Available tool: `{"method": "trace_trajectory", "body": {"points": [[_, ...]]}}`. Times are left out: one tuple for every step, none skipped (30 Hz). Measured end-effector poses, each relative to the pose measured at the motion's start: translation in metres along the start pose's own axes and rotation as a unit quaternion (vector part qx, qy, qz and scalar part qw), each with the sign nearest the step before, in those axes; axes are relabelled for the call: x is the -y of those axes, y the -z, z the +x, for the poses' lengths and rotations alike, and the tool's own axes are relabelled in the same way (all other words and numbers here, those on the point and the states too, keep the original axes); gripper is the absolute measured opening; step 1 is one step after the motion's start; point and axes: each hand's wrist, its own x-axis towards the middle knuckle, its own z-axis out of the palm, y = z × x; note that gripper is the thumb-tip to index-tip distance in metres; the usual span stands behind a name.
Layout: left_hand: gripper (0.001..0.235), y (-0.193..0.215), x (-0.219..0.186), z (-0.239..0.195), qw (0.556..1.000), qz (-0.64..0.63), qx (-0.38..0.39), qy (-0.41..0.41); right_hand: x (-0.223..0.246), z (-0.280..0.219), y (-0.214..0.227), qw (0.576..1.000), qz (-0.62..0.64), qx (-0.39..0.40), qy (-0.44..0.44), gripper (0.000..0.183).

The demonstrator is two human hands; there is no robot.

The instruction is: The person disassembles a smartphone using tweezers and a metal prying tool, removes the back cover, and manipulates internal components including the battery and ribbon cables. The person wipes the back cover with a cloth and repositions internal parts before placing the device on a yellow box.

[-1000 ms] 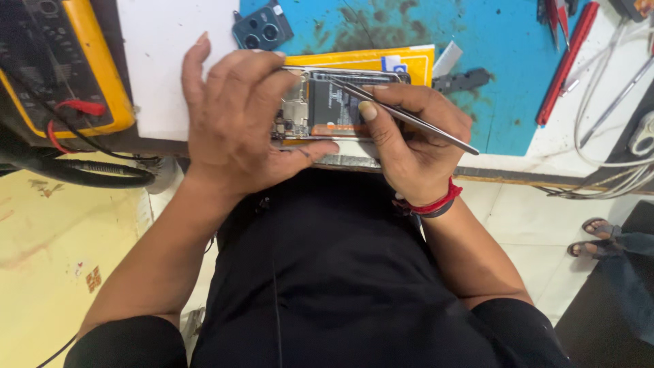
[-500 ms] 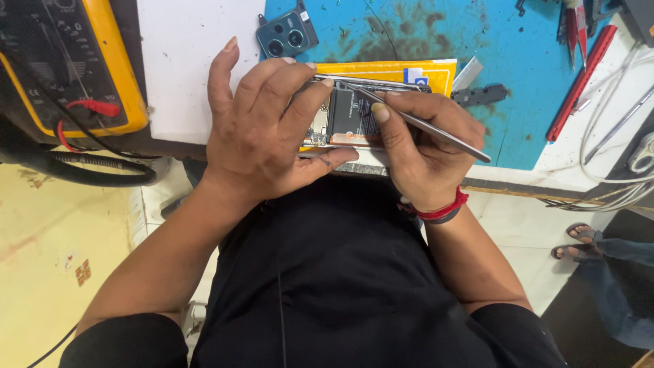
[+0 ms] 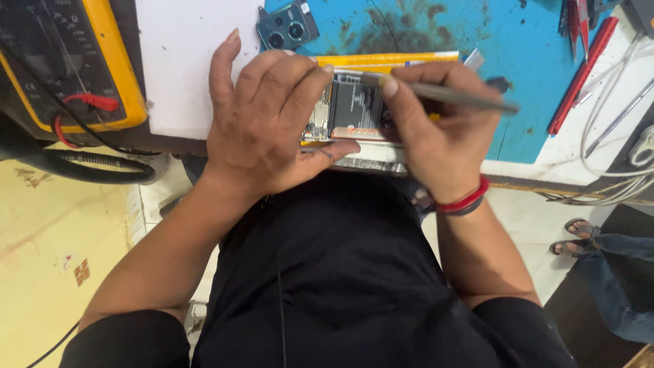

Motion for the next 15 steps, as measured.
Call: {"method": "trace_trajectory", "body": {"points": [[0.076,0.001,0.0,-0.001,1.0,0.0,0.004,0.0,0.001,0.002,0.003,1.0,0.007,0.008,-0.02,0.012],[0.076,0.001,-0.001,0.0,1.0,0.0,0.005,0.001,0.002,0.005,0.006,0.999,0.019,0.016,-0.024,0.012],[0.077,0.002,-0.002,0.0,1.0,0.0,0.006,0.001,0.002,0.008,0.01,0.999,0.032,0.024,-0.028,0.013],[0.077,0.003,-0.002,0.001,1.0,0.0,0.005,0.003,0.003,0.01,0.013,0.998,0.04,0.031,-0.03,0.013],[0.078,0.002,-0.002,0.002,1.0,0.003,0.008,-0.001,0.004,0.012,0.016,0.998,0.048,0.038,-0.031,0.013],[0.079,0.003,-0.002,0.002,1.0,0.008,0.011,-0.001,0.004,0.012,0.017,0.997,0.053,0.045,-0.032,0.013],[0.079,0.003,-0.002,0.002,1.0,0.012,0.014,-0.002,0.004,0.012,0.018,0.997,0.057,0.045,-0.038,0.013],[0.08,0.003,-0.002,0.002,1.0,0.01,0.014,-0.002,0.004,0.012,0.018,0.996,0.061,0.045,-0.043,0.012],[0.08,0.003,-0.002,0.002,1.0,0.007,0.014,-0.003,0.004,0.012,0.018,0.996,0.066,0.037,-0.054,0.012],[0.081,0.003,-0.002,0.002,1.0,0.004,0.015,-0.002,0.003,0.012,0.018,0.995,0.071,0.03,-0.066,0.012],[0.081,0.002,-0.002,0.001,1.0,0.002,0.014,-0.003,0.002,0.011,0.018,0.993,0.087,0.03,-0.071,0.012],[0.081,0.002,-0.001,0.001,1.0,0.0,0.013,-0.004,0.0,0.011,0.018,0.991,0.103,0.029,-0.076,0.012],[0.081,0.002,-0.001,0.001,1.0,-0.002,0.013,-0.005,-0.002,0.011,0.019,0.989,0.119,0.028,-0.081,0.012],[0.081,0.002,-0.001,0.0,1.0,-0.004,0.015,-0.003,-0.004,0.01,0.019,0.989,0.123,0.029,-0.082,0.012],[0.082,0.002,-0.001,0.0,1.0,-0.006,0.017,-0.002,-0.006,0.01,0.02,0.988,0.128,0.03,-0.082,0.012]]}}
